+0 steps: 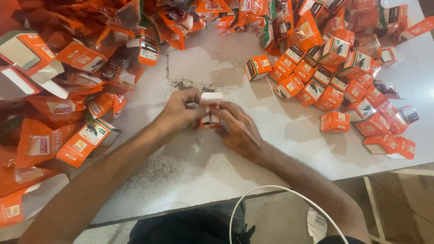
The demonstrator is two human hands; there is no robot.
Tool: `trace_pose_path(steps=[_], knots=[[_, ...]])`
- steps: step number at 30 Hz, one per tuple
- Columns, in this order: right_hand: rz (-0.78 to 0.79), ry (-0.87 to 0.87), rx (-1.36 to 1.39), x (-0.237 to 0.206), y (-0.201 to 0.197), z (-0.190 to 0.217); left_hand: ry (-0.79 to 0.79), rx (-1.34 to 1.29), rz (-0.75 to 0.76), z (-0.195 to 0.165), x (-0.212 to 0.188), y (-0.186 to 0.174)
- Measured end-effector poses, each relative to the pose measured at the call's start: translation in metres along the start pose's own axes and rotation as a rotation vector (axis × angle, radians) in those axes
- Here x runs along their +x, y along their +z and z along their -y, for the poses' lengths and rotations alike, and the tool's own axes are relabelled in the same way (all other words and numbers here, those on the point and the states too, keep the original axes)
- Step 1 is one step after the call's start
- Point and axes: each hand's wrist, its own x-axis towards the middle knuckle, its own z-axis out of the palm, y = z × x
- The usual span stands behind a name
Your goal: The person folds small orange cardboard boxes flat on a white table covered with piles of folded boxes and plastic-wrapped packets. They pick up an unfolded box, press and fold its flaps and sides closed by hand, then set the finished box with the pile and reach for the next one.
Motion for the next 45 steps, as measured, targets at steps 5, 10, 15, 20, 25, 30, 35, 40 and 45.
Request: trace_pose_path(steps=[5, 10, 15, 20, 25, 30, 35, 40, 45], knots=[[0.002, 0.05, 0.041, -0.003, 0.002, -0.002, 0.463, 0.422, -0.122, 0.0, -0.012, 0.014], [-0.031, 0.1, 0.145, -0.009, 0.005, -0.004, 0.913, 0.774, 0.025, -0.014, -0.037, 0.006], [-0.012, 0.167, 0.183, -0.01, 0.009, -0.009, 0.856, 0.789, 0.054, -0.022, -0.041, 0.005], [0.02, 0.132, 0.187, -0.012, 0.006, -0.012, 0.843, 0.616, 0.124, -0.019, -0.043, 0.007], [0.02, 0.206, 0.183, -0.011, 0.008, -0.009, 0.884, 0.708, -0.008, -0.01, -0.04, 0.011], [0.012, 0.185, 0.184, -0.008, 0.008, -0.007, 0.834, 0.68, -0.077, -0.004, -0.037, 0.013], [0.054, 0.258, 0.172, -0.011, 0.008, -0.009, 0.896, 0.751, -0.047, -0.009, -0.037, 0.012], [0.058, 0.116, 0.154, -0.01, 0.009, -0.008, 1.004, 1.023, 0.014, -0.017, -0.044, 0.006], [0.009, -0.165, -0.257, 0.025, 0.006, -0.028, 0.976, 0.945, -0.103, -0.017, -0.05, 0.0]])
